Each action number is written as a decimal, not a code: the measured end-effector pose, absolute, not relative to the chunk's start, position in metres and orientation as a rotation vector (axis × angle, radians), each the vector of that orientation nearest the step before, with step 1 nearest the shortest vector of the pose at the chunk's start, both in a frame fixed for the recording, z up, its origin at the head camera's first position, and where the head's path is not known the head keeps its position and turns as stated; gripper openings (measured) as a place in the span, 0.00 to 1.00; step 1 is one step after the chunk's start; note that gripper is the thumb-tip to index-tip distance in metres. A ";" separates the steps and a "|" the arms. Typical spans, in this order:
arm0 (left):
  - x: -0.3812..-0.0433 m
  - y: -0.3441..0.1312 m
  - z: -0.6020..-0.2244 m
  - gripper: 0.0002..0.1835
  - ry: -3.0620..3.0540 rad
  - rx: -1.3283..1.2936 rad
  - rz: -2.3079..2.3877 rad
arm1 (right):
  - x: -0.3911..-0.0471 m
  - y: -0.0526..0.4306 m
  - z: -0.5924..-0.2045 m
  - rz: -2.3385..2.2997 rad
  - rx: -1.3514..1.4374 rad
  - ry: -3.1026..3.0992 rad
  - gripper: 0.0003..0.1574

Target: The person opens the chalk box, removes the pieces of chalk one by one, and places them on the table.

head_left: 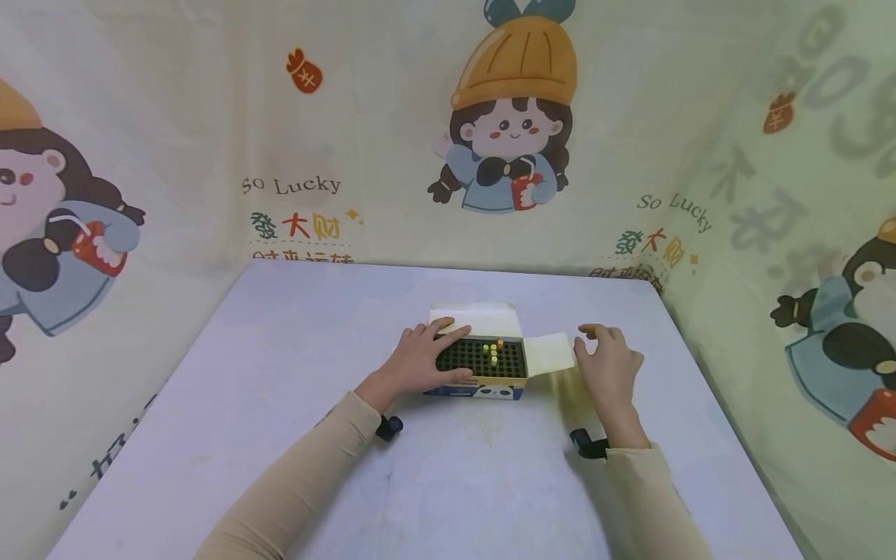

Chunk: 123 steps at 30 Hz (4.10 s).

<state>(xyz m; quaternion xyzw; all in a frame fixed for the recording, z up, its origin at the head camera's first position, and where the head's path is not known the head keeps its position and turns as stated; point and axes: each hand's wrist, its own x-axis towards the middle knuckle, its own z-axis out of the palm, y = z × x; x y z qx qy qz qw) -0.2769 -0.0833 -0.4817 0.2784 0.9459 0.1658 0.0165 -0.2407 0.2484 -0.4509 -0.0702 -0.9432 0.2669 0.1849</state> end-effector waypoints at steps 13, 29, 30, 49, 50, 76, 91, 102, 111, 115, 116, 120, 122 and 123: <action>-0.277 -0.087 -0.483 0.46 2.954 0.872 0.505 | -0.245 0.170 -0.435 0.555 0.107 -2.718 0.12; -0.274 -0.084 -0.483 0.46 2.970 0.902 0.546 | -0.247 0.146 -0.452 0.477 0.113 -2.869 0.10; -0.274 -0.084 -0.483 0.46 2.971 0.903 0.547 | -0.247 0.146 -0.453 0.471 0.123 -2.864 0.09; -0.275 -0.084 -0.487 0.46 2.967 0.889 0.546 | -0.249 0.148 -0.463 0.395 0.192 -2.776 0.05; -0.275 -0.084 -0.486 0.46 2.967 0.888 0.544 | -0.249 0.148 -0.463 0.394 0.193 -2.775 0.05; -0.275 -0.086 -0.485 0.45 2.972 0.898 0.546 | -0.251 0.144 -0.450 0.458 0.111 -2.904 0.12; -0.276 -0.086 -0.482 0.46 2.969 0.882 0.545 | -0.252 0.144 -0.450 0.433 0.171 -2.850 0.11; -0.276 -0.087 -0.481 0.46 2.958 0.878 0.558 | -0.253 0.143 -0.452 0.386 0.156 -2.853 0.17; -0.276 -0.087 -0.483 0.46 2.961 0.874 0.552 | -0.255 0.140 -0.455 0.454 0.124 -2.831 0.26; -0.276 -0.087 -0.484 0.46 2.965 0.877 0.560 | -0.254 0.138 -0.454 0.453 0.109 -2.843 0.19; -0.276 -0.087 -0.484 0.46 2.966 0.878 0.561 | -0.254 0.137 -0.454 0.445 0.102 -2.846 0.18; -0.277 -0.086 -0.486 0.45 2.968 0.881 0.561 | -0.255 0.137 -0.454 0.409 0.068 -2.863 0.16; -0.277 -0.086 -0.486 0.46 2.965 0.880 0.560 | -0.255 0.138 -0.454 0.412 0.061 -2.867 0.16; -0.277 -0.085 -0.486 0.46 2.964 0.881 0.564 | -0.255 0.138 -0.454 0.417 0.061 -2.866 0.15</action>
